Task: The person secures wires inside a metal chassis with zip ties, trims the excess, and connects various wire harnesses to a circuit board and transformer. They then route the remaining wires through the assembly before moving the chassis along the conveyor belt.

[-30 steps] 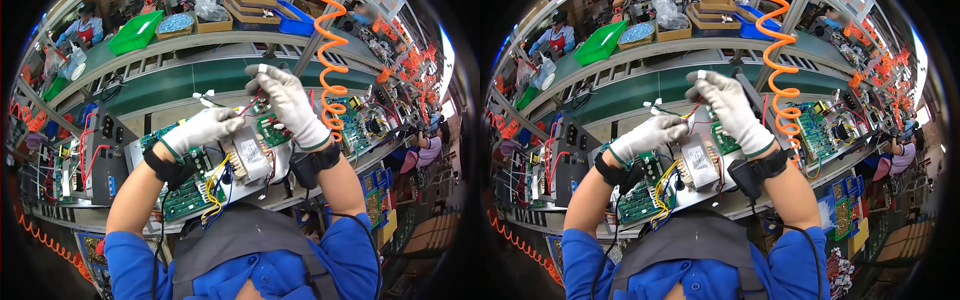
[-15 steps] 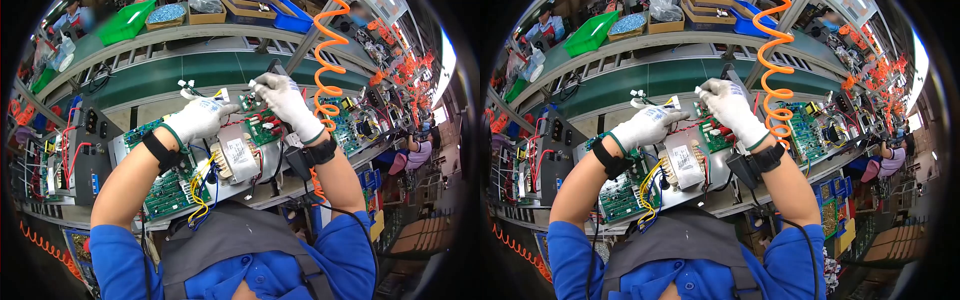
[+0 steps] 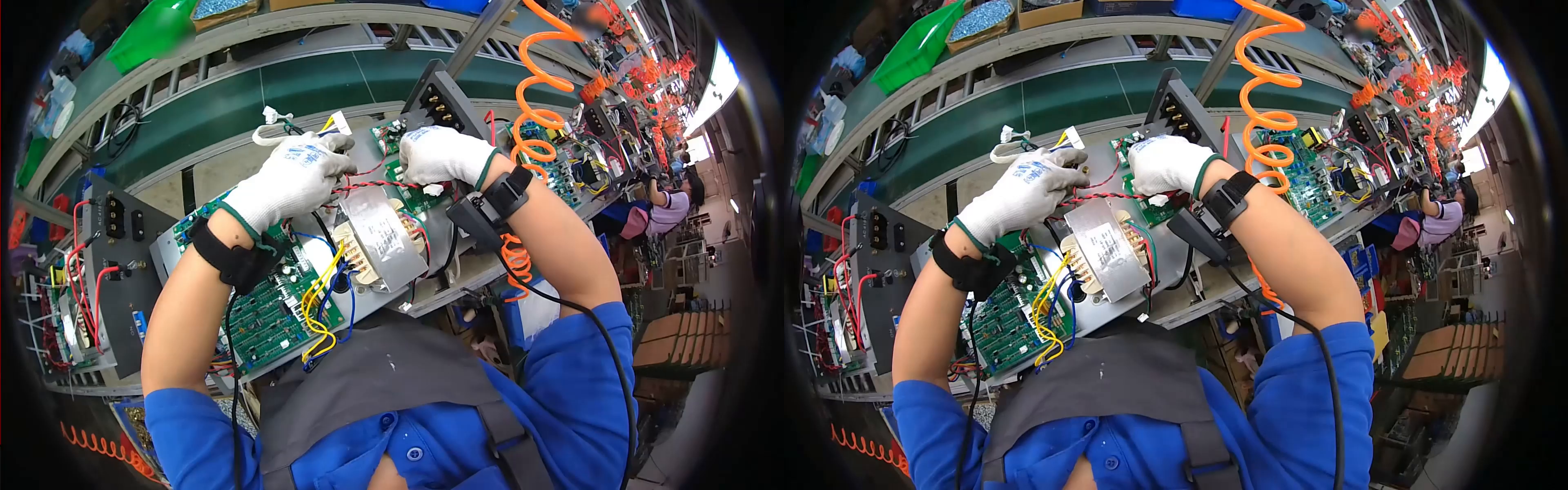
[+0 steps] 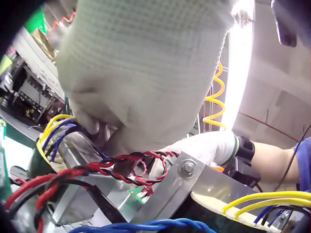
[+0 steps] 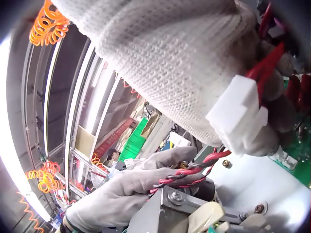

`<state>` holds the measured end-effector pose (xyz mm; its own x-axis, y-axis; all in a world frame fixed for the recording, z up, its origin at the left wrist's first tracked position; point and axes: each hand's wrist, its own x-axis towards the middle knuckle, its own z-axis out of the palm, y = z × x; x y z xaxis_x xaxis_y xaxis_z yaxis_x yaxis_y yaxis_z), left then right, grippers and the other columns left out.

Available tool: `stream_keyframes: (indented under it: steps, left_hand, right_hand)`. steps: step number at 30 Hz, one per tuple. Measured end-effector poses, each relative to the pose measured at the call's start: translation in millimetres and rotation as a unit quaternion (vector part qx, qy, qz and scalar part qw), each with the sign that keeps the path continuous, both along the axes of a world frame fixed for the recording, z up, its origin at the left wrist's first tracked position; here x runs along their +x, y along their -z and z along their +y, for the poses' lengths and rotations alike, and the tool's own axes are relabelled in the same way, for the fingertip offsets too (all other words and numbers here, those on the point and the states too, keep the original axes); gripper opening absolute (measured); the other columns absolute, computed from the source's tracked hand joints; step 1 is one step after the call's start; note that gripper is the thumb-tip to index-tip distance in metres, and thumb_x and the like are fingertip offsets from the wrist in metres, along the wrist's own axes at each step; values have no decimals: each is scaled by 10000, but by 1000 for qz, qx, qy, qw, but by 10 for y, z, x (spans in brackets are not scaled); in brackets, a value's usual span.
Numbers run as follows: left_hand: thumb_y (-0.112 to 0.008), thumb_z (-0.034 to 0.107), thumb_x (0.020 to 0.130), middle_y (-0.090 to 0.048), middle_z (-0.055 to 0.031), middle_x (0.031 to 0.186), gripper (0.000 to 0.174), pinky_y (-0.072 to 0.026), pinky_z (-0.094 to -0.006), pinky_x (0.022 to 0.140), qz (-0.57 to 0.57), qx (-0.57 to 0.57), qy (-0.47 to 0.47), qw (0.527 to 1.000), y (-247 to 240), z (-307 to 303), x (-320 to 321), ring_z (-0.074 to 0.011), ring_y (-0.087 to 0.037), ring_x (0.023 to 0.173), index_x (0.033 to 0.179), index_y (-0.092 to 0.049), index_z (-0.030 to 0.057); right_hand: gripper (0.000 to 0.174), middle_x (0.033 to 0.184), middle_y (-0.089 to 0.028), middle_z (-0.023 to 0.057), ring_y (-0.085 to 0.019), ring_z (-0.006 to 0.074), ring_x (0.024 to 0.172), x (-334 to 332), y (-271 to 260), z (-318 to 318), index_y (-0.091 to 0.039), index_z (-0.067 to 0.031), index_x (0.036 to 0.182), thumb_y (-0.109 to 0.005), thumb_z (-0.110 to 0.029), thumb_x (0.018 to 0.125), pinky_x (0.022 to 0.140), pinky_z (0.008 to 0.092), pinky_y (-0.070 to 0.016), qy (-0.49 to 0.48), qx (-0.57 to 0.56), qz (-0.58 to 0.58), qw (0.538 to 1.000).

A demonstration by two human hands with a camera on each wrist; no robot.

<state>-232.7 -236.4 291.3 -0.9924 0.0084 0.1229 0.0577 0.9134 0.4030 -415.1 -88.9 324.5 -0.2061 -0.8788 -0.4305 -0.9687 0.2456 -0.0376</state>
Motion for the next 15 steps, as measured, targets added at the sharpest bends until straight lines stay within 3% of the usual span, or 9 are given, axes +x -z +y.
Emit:
stream_keyframes:
  steps: [3, 5, 7, 11, 13, 15]
  left_hand:
    - [-551, 45, 789, -560, -181, 1292, 313, -446, -412, 961, -2, 10, 3, 1000, -6, 1, 5, -364, -564, 1130, 1073, -682, 50]
    - [-532, 21, 774, -559, -183, 1292, 339, -440, -408, 968, -10, 9, 0, 1000, -19, 5, 3, -361, -557, 1139, 1081, -675, 42]
    - [-519, 7, 761, -561, -180, 1288, 360, -433, -411, 976, -7, 20, 4, 1000, -1, -2, 7, -361, -553, 1145, 1089, -666, 30]
    - [-523, 13, 766, -556, -176, 1288, 359, -431, -416, 978, 6, 22, 9, 1000, -8, -18, 9, -361, -554, 1141, 1097, -661, 27]
    - [-523, 14, 768, -553, -178, 1287, 358, -430, -417, 980, 3, 20, 16, 1000, -3, -11, 3, -361, -552, 1143, 1098, -661, 26]
    - [-532, 25, 776, -548, -175, 1291, 347, -426, -412, 987, 3, 21, 12, 1000, -22, -15, -1, -362, -545, 1150, 1098, -661, 24]
  right_hand:
    - [197, 722, -663, 178, -664, 334, 716, 3, 22, -20, -706, -26, 770, -648, -207, 719, 649, 389, -515, 2, -7, -3, 1000]
    - [280, 899, -684, 208, -672, 355, 859, 36, -20, -52, -690, -9, 869, -602, -241, 739, 752, 414, -535, 14, 37, 23, 999]
    - [289, 904, -685, 206, -671, 352, 869, 19, -14, -75, -687, -5, 878, -603, -246, 742, 758, 415, -536, 21, 58, 20, 998]
    - [288, 887, -686, 200, -673, 352, 854, 2, 36, -62, -684, 3, 881, -631, -238, 734, 751, 415, -539, 19, 33, 2, 999]
    - [231, 713, -658, 172, -660, 332, 708, -14, 151, -19, -707, -35, 768, -697, -264, 737, 635, 401, -511, 11, -26, 21, 999]
    - [226, 708, -657, 172, -658, 335, 704, 17, 103, -1, -710, -40, 774, -699, -261, 731, 629, 404, -509, 13, -32, 21, 999]
